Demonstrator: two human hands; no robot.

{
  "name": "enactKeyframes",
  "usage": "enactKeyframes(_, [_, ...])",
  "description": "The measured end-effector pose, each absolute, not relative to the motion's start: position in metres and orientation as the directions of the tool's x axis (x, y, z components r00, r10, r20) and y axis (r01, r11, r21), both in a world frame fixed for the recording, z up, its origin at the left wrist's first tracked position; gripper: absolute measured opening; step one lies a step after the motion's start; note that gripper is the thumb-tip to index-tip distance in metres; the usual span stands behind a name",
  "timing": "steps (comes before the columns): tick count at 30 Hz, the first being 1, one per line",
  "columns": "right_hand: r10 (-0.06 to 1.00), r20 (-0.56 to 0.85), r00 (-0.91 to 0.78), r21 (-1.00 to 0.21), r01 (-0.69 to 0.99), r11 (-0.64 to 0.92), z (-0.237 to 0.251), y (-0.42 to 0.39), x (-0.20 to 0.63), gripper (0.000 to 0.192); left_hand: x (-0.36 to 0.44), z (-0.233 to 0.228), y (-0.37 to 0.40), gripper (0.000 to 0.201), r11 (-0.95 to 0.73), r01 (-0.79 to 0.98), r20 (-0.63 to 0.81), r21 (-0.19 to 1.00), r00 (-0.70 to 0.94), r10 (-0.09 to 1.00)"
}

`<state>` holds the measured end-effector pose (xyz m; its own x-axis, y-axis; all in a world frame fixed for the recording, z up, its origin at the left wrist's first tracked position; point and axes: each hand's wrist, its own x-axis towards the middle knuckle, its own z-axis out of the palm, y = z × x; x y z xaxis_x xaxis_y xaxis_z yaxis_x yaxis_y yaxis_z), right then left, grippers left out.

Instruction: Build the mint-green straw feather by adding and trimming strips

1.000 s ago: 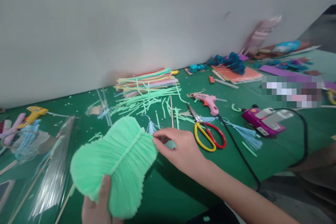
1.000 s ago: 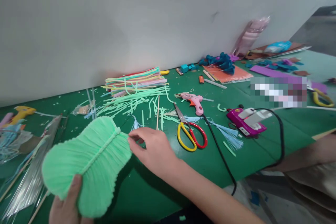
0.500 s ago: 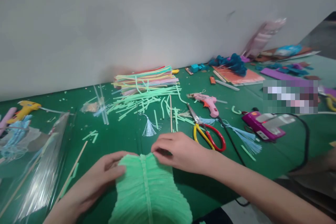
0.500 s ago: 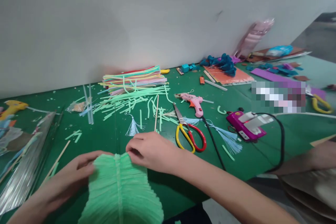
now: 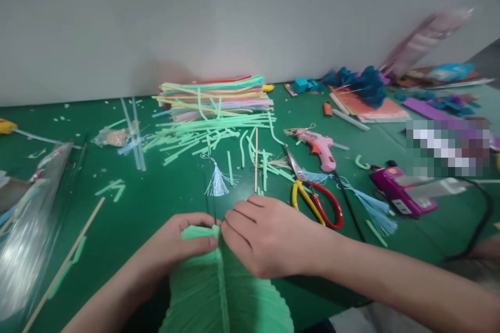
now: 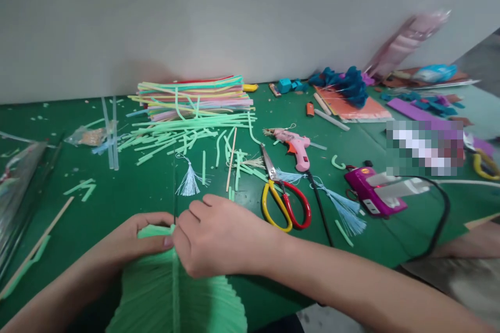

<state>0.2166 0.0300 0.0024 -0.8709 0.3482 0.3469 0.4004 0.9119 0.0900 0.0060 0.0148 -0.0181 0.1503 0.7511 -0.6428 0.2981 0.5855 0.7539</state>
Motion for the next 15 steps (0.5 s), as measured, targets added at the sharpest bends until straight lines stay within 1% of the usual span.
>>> enactKeyframes(3, [0.356,0.337,-0.872,0.062,0.398,0.916,0.004,0.032,0.213,0.026,0.005,-0.021,0.020,0.024,0.492,0.362,-0.593,0.792,0.263,0.761])
enactKeyframes(5, [0.358,0.326,-0.875,0.047,0.393,0.918,0.004,0.033,0.210,0.025,0.005,-0.023,0.021,0.023,0.466,0.388,-0.587,0.795,0.299,0.752])
enactKeyframes(10, [0.349,0.295,-0.889,0.035,0.376,0.926,0.003,0.034,0.203,0.023,0.002,-0.022,0.021,0.016,0.409,0.438,-0.567,0.801,0.334,0.753])
enactKeyframes(13, [0.341,0.288,-0.895,0.027,0.363,0.931,0.004,0.037,0.202,0.025,0.003,-0.021,0.021,0.019,0.380,0.463,-0.555,0.801,0.337,0.760])
enactKeyframes(15, [0.315,0.247,-0.916,0.030,0.332,0.943,0.007,0.041,0.204,0.026,0.004,-0.020,0.020,0.018,0.364,0.475,-0.549,0.801,0.341,0.763])
